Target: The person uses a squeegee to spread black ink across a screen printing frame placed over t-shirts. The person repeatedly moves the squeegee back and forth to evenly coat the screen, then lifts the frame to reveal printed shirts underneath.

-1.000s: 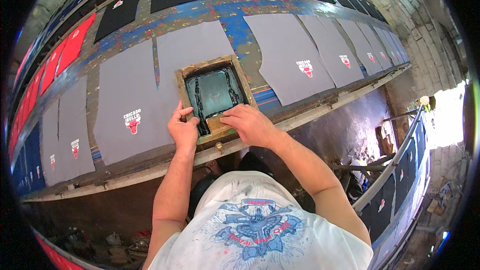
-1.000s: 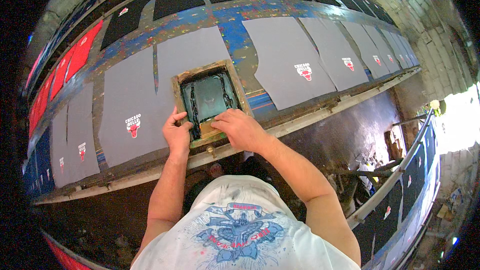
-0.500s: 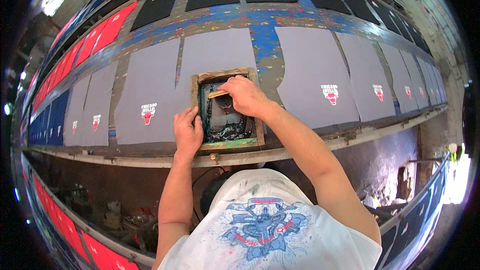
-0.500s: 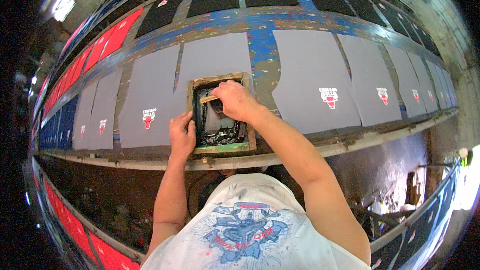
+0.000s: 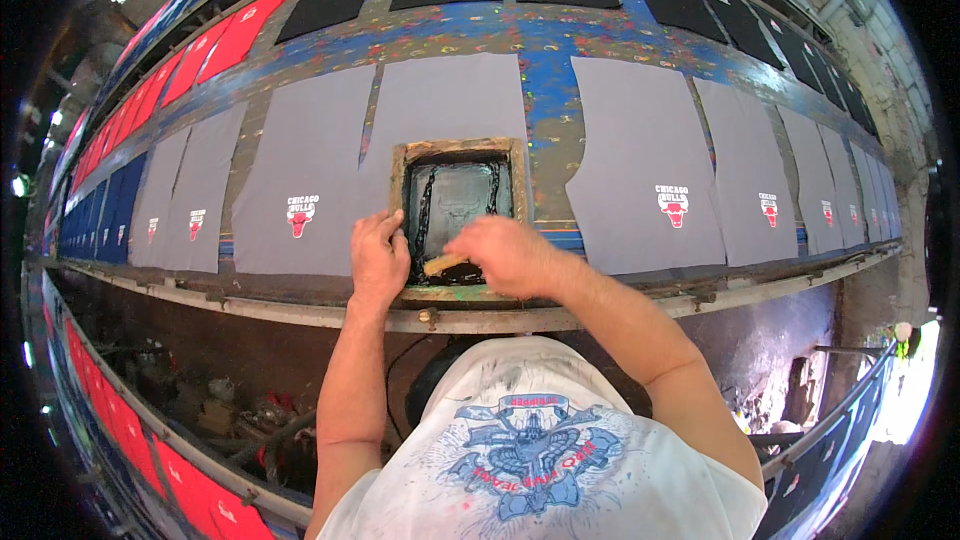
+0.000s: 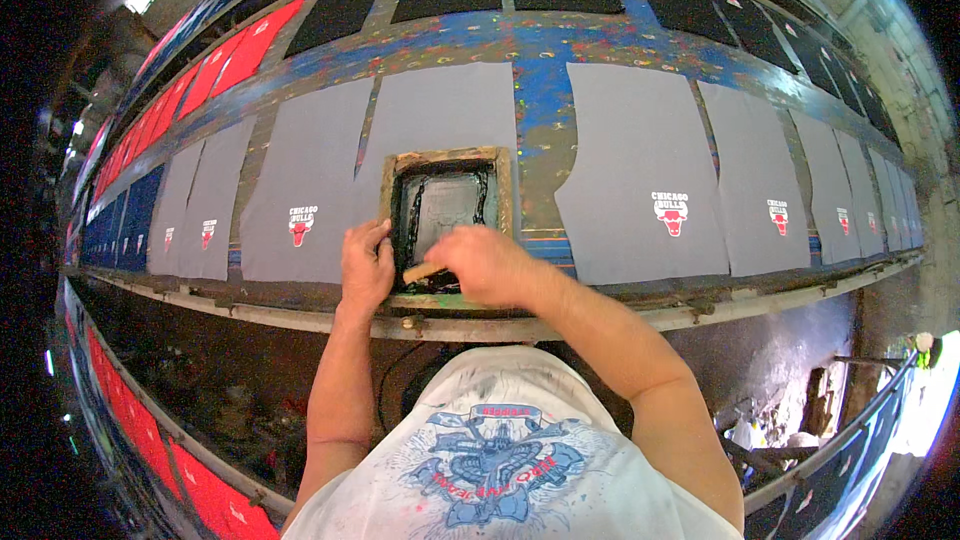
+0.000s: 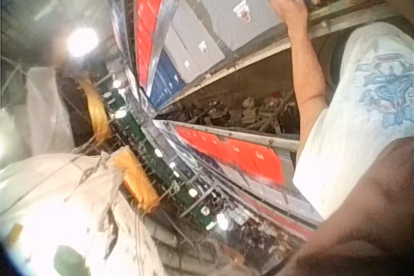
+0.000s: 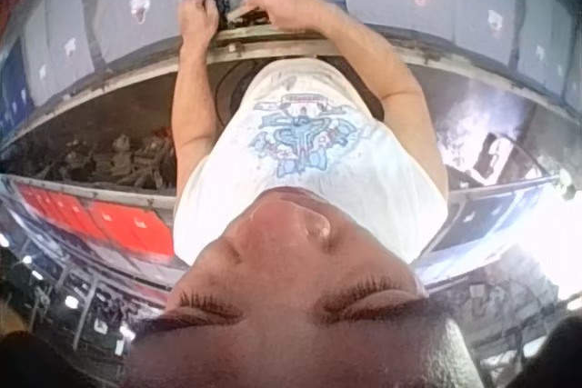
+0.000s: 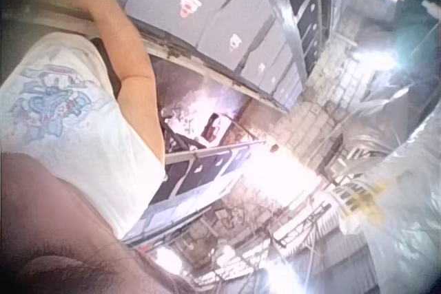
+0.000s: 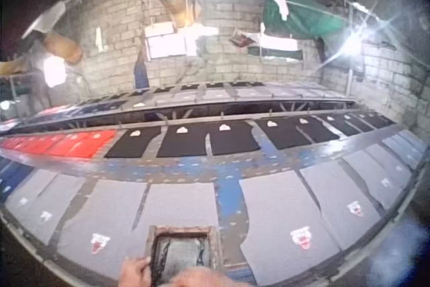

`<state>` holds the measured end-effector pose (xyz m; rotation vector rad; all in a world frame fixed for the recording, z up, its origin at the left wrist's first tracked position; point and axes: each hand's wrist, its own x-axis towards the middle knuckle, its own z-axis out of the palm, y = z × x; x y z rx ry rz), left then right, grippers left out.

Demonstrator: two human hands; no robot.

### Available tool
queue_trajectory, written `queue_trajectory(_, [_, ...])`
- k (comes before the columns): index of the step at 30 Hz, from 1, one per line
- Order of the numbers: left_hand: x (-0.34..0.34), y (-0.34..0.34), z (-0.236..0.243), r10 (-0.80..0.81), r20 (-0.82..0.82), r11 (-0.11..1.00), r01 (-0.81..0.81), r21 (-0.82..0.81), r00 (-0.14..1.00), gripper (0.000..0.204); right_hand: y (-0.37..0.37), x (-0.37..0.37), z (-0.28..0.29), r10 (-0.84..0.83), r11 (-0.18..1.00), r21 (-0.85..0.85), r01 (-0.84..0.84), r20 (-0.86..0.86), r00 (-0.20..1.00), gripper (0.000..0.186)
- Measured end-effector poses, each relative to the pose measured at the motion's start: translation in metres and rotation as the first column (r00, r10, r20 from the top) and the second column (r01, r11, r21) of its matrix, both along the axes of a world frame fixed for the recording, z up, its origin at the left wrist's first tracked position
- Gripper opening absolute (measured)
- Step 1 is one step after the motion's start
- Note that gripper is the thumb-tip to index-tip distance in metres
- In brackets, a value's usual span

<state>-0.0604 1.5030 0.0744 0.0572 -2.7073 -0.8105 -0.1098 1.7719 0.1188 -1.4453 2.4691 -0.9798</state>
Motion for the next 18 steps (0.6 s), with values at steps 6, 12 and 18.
queue_trajectory(6, [0.001,-0.002,-0.001,-0.041,-0.03,0.998,0.042,0.037,0.999,0.034,-0.017,-0.076,0.005,-0.28,0.96,-0.018,0.28,-0.052,0.958,0.043])
queue_trajectory(12, [0.005,-0.003,-0.023,-0.064,-0.097,0.987,0.077,0.138,0.993,0.037,-0.02,-0.032,-0.006,-0.214,0.974,0.033,0.225,-0.209,0.954,0.052])
queue_trajectory(18, [0.007,-0.004,-0.027,-0.048,-0.044,0.949,0.06,0.311,0.998,0.046,-0.022,0.047,-0.003,-0.195,0.975,0.065,0.21,-0.187,0.963,0.052])
